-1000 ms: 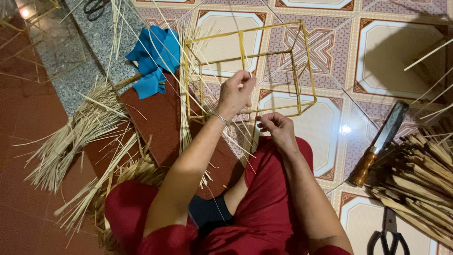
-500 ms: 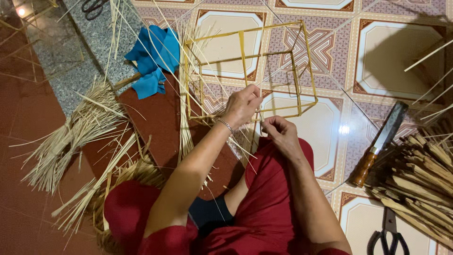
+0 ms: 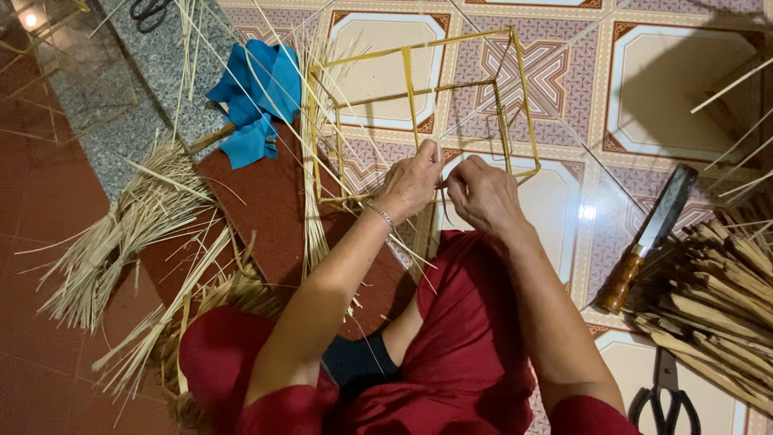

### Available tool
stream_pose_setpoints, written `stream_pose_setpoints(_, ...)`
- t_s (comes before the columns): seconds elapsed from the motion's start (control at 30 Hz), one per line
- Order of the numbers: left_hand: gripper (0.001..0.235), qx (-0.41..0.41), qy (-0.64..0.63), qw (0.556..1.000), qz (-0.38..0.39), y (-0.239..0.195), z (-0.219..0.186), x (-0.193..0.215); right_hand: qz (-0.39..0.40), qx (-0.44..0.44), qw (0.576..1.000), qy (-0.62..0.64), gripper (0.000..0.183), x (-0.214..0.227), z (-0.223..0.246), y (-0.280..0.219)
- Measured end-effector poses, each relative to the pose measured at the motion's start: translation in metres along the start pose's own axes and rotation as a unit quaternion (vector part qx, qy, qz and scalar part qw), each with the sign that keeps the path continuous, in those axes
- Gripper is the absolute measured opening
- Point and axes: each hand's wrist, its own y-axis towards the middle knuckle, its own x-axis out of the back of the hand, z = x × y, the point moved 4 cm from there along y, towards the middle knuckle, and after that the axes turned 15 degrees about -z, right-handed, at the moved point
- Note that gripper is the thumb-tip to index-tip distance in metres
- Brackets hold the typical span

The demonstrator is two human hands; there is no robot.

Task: The person weaves thin dried plant strips into a rectangular basket frame, threading them through the structure by hand. The person repeatedly picks up strips, aligns them, and passes them through the frame to build up the basket walls.

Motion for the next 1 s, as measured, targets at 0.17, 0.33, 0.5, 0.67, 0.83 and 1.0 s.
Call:
stream_pose_setpoints(0.17, 0.015, -0.002, -0.029, 0.999, -0.015, -0.004, -0.002, 0.003, 0.009, 0.012, 1.0, -0.001, 0.013, -0.002, -0.007, 0.003)
stream_pose_setpoints(0.33, 0.03, 0.012, -0.09, 0.996, -0.022, -0.008, -0.004, 0.012, -0.002, 0.011, 0.999, -0.05, 0.013, -0.013, -0.01, 0.012)
stream_pose_setpoints(0.5, 0.028, 0.086, -0.091, 0.992, -0.015, -0.007, -0.004, 0.004, -0.068, 0.026, 0.996, -0.053, 0.015, -0.012, -0.01, 0.011)
stream_pose_setpoints(0.67, 0.014, 0.079, -0.114, 0.99, -0.019, -0.004, -0.006, 0.005, -0.196, -0.103, 0.973, 0.072, 0.013, -0.001, -0.02, -0.029)
stream_pose_setpoints(0.83, 0.012, 0.186, -0.079, 0.977, 0.065, -0.004, 0.008, -0.005, -0.072, -0.225, 0.968, 0.091, 0.025, -0.04, -0.023, -0.078)
stream_pose_setpoints(1.0, 0.009, 0.027, -0.07, 0.996, 0.04, 0.006, 0.003, -0.006, -0.068, -0.242, 0.962, 0.11, 0.017, -0.053, -0.031, -0.082)
